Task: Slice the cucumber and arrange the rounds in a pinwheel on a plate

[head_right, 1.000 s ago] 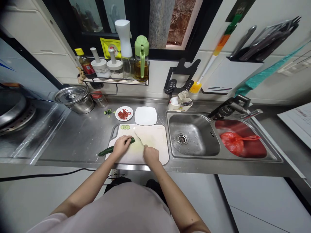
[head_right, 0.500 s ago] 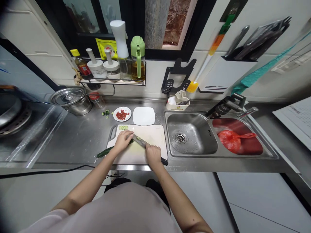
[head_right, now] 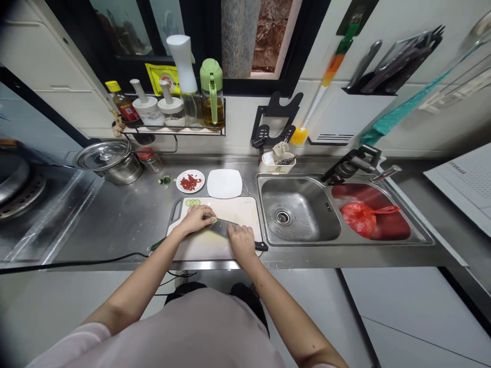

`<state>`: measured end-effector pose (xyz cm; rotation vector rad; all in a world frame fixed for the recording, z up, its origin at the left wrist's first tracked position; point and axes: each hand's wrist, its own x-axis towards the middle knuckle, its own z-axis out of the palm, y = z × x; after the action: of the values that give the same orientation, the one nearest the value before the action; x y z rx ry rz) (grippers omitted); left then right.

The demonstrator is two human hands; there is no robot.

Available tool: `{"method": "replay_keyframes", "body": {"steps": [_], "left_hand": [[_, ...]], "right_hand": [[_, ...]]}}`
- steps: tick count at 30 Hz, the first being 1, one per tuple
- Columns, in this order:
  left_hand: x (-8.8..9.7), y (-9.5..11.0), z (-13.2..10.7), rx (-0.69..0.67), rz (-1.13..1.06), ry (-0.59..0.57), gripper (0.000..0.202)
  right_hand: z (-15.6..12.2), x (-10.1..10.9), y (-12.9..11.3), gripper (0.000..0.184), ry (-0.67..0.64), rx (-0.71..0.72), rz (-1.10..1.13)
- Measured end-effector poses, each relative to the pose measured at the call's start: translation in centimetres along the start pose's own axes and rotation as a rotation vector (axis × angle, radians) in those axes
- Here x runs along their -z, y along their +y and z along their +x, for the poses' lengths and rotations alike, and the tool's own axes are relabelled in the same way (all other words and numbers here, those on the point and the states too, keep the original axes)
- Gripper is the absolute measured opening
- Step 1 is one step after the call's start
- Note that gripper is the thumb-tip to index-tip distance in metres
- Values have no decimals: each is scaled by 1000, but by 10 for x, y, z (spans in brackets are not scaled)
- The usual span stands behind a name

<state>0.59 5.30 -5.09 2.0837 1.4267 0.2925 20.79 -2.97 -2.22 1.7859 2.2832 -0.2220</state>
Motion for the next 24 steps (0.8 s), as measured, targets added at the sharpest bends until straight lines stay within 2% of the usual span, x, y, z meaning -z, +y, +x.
{"method": "replay_keyframes", "body": {"steps": [7,11,14,18,21,24], "left_hand": [[-4,-3,1,0,-104,103,13],[-7,-6,-1,41,-235,118,14],[-12,-11,-3,126,-313,164,14],[-22,-23,-7,307,-396,288,15],[-25,-34,-7,454,-351,371,15],[-23,-44,-2,529,-271,380,14]], "right_hand": [[-1,0,1,36,-15,-14,24],[-3,-3,5,35,-10,-34,24],[-5,-8,10,36,-4,-57,21],[-9,-15,18,32,-18,-117,27],[-11,-18,23,27,-38,-178,48],[-12,-18,25,27,-57,-238,82]]}}
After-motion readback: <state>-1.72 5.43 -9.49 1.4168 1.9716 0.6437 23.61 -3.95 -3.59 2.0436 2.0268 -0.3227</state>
